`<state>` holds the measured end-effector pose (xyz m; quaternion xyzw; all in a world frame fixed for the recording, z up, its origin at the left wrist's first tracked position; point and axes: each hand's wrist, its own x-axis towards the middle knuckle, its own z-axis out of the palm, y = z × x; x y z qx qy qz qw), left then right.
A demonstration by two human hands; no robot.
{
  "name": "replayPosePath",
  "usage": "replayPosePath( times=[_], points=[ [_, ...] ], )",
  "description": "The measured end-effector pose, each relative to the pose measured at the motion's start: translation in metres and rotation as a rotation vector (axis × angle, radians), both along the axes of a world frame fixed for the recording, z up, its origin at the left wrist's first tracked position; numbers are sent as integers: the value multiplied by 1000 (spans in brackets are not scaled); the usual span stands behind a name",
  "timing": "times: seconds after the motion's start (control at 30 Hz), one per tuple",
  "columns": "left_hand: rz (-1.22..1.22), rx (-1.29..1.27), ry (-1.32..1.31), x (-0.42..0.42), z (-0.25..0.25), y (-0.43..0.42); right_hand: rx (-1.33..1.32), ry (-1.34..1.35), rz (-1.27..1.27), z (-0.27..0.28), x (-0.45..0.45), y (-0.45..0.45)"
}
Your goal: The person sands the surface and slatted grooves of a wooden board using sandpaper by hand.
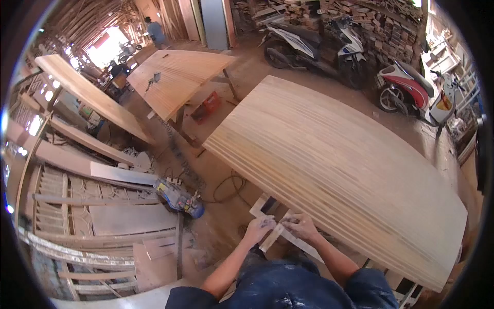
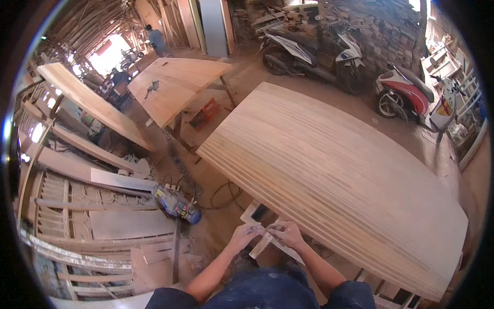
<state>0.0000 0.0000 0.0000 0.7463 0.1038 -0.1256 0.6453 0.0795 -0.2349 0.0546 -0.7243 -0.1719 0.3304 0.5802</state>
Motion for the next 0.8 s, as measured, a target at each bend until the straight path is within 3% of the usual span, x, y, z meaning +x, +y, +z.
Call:
replayPosePath(
  times=[0.07, 0.1, 0.17, 0.23, 0.27, 0.33, 0.47, 0.7, 0.8],
  points=[
    [60, 51, 9, 17, 5, 22, 90, 312, -252, 6, -13, 3],
    [45, -33, 68, 50, -11, 13, 0, 357, -282, 6, 1, -12],
    [-89, 468, -159, 142, 3, 50, -55, 162, -446, 3, 39, 1],
    [-88, 695, -331, 195, -28, 91, -41, 138, -512, -7, 44, 14],
    [-109, 668, -320, 213, -35, 97, -36, 109, -568, -11, 40, 15],
    [-188, 1096, -310, 272, -44, 118, -55, 102, -704, -27, 36, 30],
    [-213, 1110, -403, 331, -90, 154, -115, 248, -909, -7, 49, 73],
    [-147, 1199, -403, 391, -94, 265, -312, 216, -747, -8, 125, 155],
    [-41, 1245, -431, 416, -97, 331, -509, -4, -542, -27, 183, 182]
  ],
)
